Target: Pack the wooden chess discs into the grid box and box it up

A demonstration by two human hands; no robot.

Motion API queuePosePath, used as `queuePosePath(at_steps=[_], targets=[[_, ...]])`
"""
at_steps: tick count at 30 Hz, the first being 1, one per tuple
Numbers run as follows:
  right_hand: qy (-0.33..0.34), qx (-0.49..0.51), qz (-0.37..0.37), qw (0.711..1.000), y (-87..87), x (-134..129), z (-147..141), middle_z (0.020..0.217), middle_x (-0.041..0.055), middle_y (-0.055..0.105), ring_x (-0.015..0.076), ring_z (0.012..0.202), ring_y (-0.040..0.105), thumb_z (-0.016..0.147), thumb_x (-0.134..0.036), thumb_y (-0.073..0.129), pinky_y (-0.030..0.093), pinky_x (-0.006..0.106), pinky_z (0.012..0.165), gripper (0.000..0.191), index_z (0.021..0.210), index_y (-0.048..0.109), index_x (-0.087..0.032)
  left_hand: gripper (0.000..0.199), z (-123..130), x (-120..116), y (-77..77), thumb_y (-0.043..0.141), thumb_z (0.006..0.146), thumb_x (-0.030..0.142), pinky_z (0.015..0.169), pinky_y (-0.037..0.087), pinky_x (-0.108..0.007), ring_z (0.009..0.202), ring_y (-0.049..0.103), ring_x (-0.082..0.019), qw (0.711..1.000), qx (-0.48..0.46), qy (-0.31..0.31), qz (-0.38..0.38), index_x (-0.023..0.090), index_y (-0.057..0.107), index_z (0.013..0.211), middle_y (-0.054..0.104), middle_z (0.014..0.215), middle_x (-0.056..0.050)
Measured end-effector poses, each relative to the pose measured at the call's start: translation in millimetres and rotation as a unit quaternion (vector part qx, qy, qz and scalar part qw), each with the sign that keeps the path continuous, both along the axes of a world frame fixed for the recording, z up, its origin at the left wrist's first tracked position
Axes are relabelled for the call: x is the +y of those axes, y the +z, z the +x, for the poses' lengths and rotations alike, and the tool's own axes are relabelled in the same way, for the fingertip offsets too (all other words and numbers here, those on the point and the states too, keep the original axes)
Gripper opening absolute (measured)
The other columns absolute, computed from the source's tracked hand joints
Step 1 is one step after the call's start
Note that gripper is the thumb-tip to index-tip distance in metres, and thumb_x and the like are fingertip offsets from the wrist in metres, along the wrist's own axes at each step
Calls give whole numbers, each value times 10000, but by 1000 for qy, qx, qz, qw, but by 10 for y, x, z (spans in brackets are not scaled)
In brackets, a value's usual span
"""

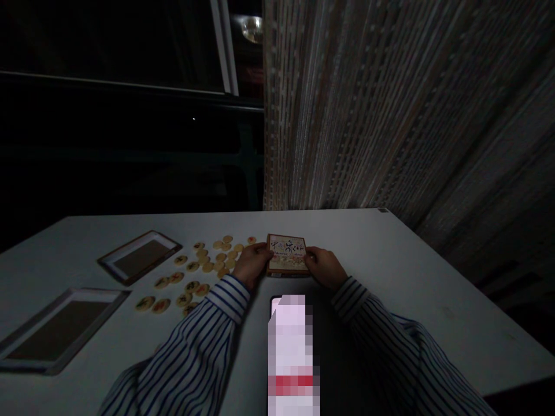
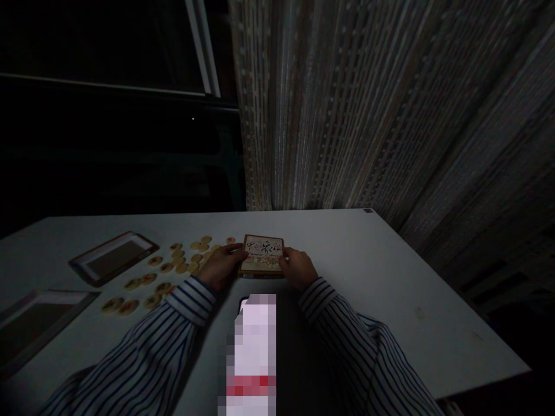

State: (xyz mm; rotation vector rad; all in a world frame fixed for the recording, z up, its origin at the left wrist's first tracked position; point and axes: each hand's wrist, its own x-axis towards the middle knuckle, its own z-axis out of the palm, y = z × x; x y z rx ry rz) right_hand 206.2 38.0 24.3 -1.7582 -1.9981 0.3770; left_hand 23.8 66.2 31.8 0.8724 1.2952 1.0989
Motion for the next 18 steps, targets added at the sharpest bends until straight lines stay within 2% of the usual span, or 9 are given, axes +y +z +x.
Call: queuePosePath(at_steps=[6, 12, 15, 18], targets=[[-6, 32, 3, 999, -22, 14, 7, 1013, 77, 664, 185, 893, 613, 808, -249, 415, 430, 264, 795, 328, 1045, 621, -157, 495, 29, -39, 27, 604, 671, 16, 732, 524, -316, 687, 655, -169, 998, -54, 4, -9, 47, 490, 1151, 681, 859, -132], [-41, 172, -7, 984, -73, 92, 59, 924, 60, 684, 159, 837, 626, 771, -258, 494, 467, 250, 755, 263, 969, 631, -150, 442, 24, -65, 62, 575, 690, -3, 745, 531, -298, 726, 661, -167, 994, -106, 0, -12, 71, 508, 1121, 685, 871, -121], [-62, 326, -37, 943, -98, 147, 62, 874, 74, 688, 165, 792, 635, 749, -269, 543, 495, 272, 722, 263, 958, 605, -121, 375, 21, -85, 99, 546, 720, 3, 740, 539, -286, 745, 663, -168, 992, -121, -9, -15, 75, 530, 1088, 686, 880, -120], [-61, 492, -84, 864, -109, 180, 59, 787, 69, 690, 154, 681, 640, 745, -247, 547, 517, 275, 648, 214, 903, 597, -111, 319, 22, -93, 119, 534, 733, 8, 722, 549, -265, 753, 663, -165, 989, -144, -38, -19, 83, 562, 1042, 687, 891, -115]])
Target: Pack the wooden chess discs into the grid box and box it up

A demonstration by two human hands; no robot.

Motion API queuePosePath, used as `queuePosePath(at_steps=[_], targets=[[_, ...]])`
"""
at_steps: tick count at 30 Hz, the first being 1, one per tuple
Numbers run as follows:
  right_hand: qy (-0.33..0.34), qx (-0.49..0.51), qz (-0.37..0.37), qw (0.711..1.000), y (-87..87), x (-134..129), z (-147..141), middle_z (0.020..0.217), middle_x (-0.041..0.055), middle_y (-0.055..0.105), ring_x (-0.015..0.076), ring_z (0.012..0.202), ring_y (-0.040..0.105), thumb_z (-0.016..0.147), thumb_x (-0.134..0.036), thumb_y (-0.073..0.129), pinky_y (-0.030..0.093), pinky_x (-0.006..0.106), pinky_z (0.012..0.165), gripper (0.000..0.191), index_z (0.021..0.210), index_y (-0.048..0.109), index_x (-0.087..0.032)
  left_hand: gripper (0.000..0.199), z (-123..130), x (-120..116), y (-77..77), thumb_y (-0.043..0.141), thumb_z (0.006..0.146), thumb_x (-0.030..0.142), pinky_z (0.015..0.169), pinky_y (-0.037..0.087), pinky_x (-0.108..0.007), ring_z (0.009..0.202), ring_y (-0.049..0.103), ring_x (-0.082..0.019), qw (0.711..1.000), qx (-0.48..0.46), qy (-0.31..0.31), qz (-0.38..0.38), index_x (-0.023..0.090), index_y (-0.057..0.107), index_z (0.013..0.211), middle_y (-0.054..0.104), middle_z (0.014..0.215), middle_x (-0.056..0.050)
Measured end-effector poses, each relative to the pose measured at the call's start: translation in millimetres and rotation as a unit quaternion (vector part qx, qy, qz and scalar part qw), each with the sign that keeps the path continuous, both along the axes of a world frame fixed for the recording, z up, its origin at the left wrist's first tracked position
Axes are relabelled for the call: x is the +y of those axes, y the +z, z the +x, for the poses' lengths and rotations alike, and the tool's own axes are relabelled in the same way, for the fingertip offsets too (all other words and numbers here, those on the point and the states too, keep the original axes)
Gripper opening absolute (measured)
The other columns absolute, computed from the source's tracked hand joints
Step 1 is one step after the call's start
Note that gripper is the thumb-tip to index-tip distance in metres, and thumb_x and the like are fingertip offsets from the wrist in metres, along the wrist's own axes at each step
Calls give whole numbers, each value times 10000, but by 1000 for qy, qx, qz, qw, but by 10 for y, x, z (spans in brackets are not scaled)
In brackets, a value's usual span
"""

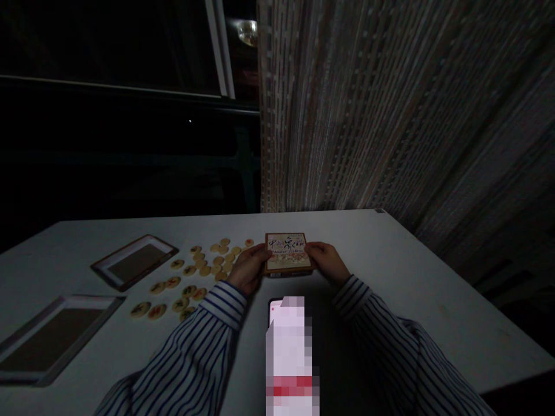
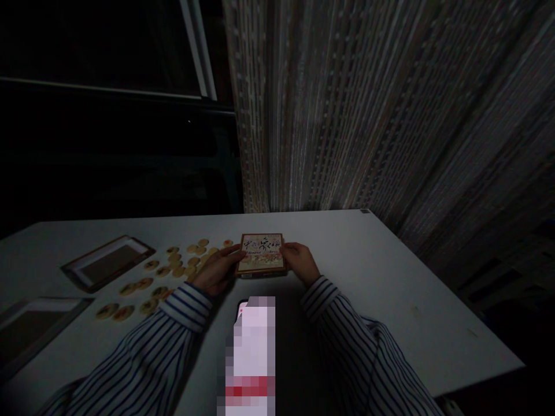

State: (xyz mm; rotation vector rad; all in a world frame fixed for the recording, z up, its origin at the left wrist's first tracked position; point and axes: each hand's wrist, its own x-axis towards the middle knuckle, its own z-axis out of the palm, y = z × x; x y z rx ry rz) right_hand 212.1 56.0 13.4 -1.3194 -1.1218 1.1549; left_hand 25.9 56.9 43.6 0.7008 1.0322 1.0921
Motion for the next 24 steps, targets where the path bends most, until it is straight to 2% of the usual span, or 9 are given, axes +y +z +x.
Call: queuePosePath(at_steps=[3, 6, 13, 19, 24], targets=[[14, 104, -6, 994, -9, 14, 23, 737, 68, 687, 150, 625, 634, 723, -262, 573, 520, 264, 596, 203, 852, 608, -109, 273, 7, 8, 5, 518, 751, 18, 681, 559, -237, 739, 665, -158, 999, -19, -35, -11, 81, 581, 1009, 688, 886, -114], [24, 148, -13, 989, -20, 24, 69, 750, 72, 688, 159, 656, 643, 706, -261, 585, 522, 262, 609, 225, 871, 609, -110, 214, 19, 22, 7, 505, 776, 49, 638, 560, -207, 724, 665, -155, 998, -24, -55, -32, 59, 592, 970, 688, 859, -123], [28, 150, -4, 988, 34, 18, 156, 820, 81, 693, 184, 749, 648, 734, -225, 541, 523, 269, 662, 154, 828, 630, -141, 226, 40, 57, 17, 516, 790, 112, 573, 555, -192, 697, 662, -147, 993, -15, -105, -58, 63, 584, 999, 684, 881, -133], [29, 205, 14, 978, 86, -5, 202, 777, 76, 696, 199, 776, 648, 742, -201, 532, 520, 302, 705, 149, 824, 641, -141, 253, 123, 96, 53, 551, 775, 140, 523, 539, -172, 683, 660, -140, 995, 1, -89, -41, 80, 577, 1020, 679, 913, -129], [16, 180, -14, 983, 103, -23, 330, 816, 76, 696, 175, 731, 651, 740, -222, 548, 526, 291, 683, 143, 823, 629, -139, 225, 240, 133, 75, 558, 770, 129, 537, 542, -174, 671, 660, -140, 995, 12, -89, -36, 86, 590, 988, 685, 880, -118]])
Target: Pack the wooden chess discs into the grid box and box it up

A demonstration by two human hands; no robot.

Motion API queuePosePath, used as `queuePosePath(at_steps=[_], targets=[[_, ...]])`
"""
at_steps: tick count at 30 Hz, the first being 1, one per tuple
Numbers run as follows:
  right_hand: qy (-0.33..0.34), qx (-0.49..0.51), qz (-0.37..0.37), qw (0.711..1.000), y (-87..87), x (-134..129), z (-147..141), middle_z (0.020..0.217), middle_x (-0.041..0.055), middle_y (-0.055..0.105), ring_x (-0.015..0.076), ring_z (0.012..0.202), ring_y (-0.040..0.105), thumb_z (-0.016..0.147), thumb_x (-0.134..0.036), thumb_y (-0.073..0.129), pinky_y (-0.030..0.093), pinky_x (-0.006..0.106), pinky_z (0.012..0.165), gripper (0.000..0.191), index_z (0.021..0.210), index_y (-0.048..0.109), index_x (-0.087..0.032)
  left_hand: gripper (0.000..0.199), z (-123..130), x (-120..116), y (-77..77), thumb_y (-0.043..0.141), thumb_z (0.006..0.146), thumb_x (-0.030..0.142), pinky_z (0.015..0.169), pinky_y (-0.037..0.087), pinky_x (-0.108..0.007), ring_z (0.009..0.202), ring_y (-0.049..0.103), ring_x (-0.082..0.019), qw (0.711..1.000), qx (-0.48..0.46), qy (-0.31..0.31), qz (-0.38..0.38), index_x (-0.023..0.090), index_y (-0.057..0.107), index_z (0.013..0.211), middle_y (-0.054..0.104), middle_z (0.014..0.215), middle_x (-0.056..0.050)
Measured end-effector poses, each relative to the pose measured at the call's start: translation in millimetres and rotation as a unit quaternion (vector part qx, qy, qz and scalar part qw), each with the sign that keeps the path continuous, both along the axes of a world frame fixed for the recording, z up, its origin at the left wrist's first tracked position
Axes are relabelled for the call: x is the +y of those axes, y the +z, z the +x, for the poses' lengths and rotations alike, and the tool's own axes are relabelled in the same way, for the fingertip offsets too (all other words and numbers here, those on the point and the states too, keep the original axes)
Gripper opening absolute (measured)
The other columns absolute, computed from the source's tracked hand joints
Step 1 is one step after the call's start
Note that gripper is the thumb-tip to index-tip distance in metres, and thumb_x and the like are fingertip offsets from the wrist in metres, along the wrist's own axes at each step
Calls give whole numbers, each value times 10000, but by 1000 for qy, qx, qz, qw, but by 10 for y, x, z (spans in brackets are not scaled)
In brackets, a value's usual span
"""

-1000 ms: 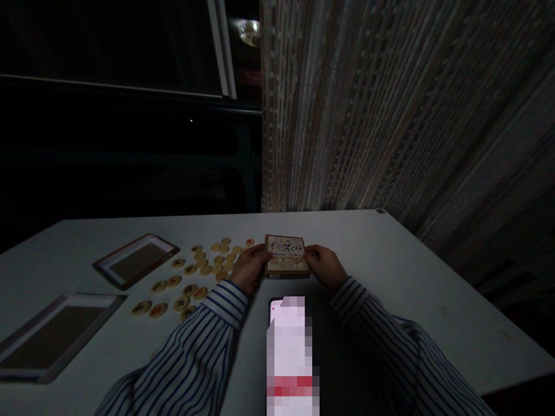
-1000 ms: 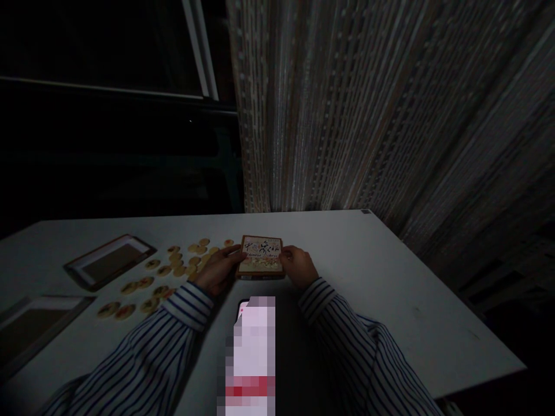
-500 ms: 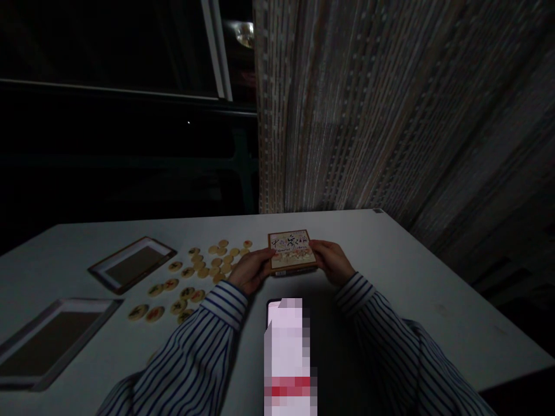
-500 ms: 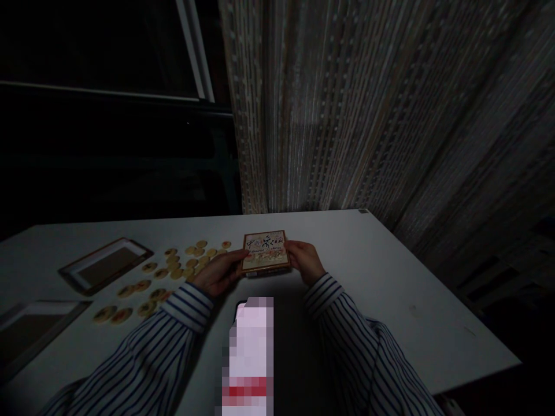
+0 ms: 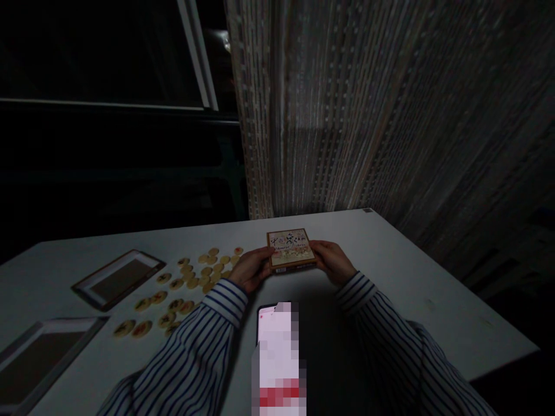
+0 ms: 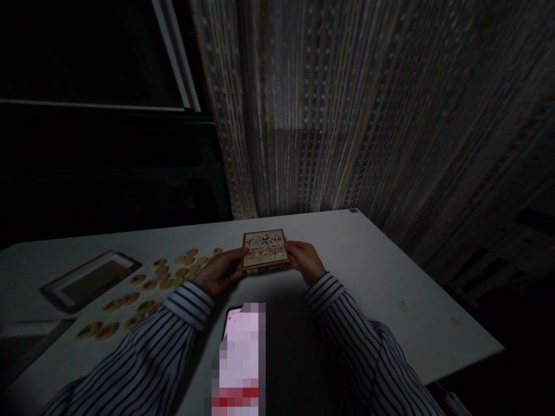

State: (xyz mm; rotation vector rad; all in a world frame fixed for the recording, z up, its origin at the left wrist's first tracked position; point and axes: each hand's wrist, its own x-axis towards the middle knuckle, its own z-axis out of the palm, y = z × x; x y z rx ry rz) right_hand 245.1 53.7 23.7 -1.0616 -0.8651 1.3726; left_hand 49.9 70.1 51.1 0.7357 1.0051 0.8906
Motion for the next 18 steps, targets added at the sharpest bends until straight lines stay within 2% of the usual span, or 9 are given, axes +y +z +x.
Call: queuePosePath(at_steps=[6, 11, 14, 18], targets=[[-27, -29, -11, 999, 27, 28, 350, 764, 74, 698, 150, 675, 648, 725, -197, 571, 531, 241, 637, 113, 768, 636, -116, 234, 349, 45, 69, 528, 788, 112, 505, 537, -181, 639, 660, -147, 1000, 14, -17, 6, 51, 584, 1007, 686, 855, -141], [-23, -7, -7, 1000, 55, 69, 714, 737, 82, 700, 151, 674, 652, 719, -132, 555, 536, 248, 676, 100, 749, 646, -101, 223, 756, 128, 113, 486, 808, 87, 584, 556, -222, 664, 662, -157, 999, 19, -34, 11, 23, 578, 1001, 686, 817, -149], [-51, -33, -17, 998, 47, 108, 909, 733, 78, 699, 145, 652, 650, 717, -134, 559, 535, 254, 688, 94, 740, 644, -100, 200, 980, 188, 96, 486, 804, 71, 602, 559, -242, 665, 661, -161, 999, 29, -31, 14, 14, 578, 972, 686, 773, -142], [-75, -60, -28, 995, 19, 173, 1125, 698, 74, 695, 147, 625, 645, 708, -135, 565, 537, 251, 649, 82, 720, 639, -101, 123, 1219, 283, 28, 538, 770, 70, 543, 550, -234, 631, 657, -167, 998, 63, -21, 20, 32, 610, 862, 681, 694, -118]])
